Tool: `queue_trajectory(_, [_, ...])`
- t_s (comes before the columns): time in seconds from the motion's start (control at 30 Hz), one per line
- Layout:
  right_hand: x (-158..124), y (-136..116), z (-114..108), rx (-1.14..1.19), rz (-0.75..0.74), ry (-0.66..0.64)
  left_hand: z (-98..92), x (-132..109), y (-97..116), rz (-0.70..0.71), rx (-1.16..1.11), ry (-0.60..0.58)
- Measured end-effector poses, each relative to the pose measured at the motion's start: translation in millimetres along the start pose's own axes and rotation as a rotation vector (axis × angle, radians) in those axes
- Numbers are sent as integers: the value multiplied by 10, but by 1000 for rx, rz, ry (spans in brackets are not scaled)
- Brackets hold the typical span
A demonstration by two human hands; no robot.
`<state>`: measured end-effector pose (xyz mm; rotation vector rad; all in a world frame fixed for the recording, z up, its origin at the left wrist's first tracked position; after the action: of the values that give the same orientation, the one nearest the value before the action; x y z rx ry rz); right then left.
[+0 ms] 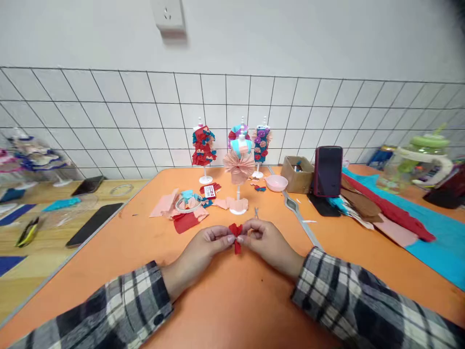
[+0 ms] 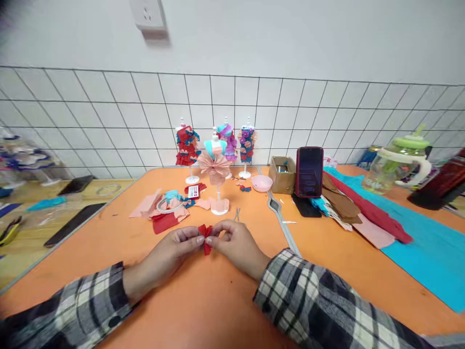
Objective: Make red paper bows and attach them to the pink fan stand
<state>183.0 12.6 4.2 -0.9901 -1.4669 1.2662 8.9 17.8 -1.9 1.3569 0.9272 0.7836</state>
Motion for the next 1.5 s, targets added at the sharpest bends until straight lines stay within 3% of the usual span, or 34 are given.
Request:
queue_trajectory(0.2, [9,4,-17,55,124,-117,-22,10,-5,1,-65,-10])
queue_trajectory(0.4, [30,4,-45,99,161,17,-26,21,14,-66,-255,-7])
queue_trajectory(0.5, [25,-67,-113,-67,-75,134,-18,3,22,-137,-391,-41])
queue_trajectory(0.57, [-14,-149,-126,-249,-315,157,-15,-9,27,-185,-451,-64])
queue_trajectory(0.63, [-52,-197,-113,-316,-424,145,-5,-24,35,-219,-467,-81])
queue_trajectory(0.77, [-36,-155,-67,-184,-231,92,40,-52,56,-210,-359,-92])
queue_trajectory(0.93, [33,-76,-54,-189,-83,112,28,-26,44,-69,-134,-20])
queue_trajectory(1.07, [62,-30,-66,28,56,94,-44,10,12,12,-75,-10])
queue_trajectory(1.23, [68,-25,-82,117,27,79,-53,4,20,22,-44,-90])
queue_trajectory(1.5, [28,-18,-24,175,48,-11,-37,8,132,58,283,106])
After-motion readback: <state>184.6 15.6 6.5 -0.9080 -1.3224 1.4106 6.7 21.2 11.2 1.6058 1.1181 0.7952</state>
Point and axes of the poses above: each hand's wrist, its own x-axis towards the middle knuckle, its own z-axis out of the palm, y = z × x, the point moved 2 cm from there along x, towards the middle knuckle, and after that the axes turned 11 degrees about x, right-handed, at the moved point
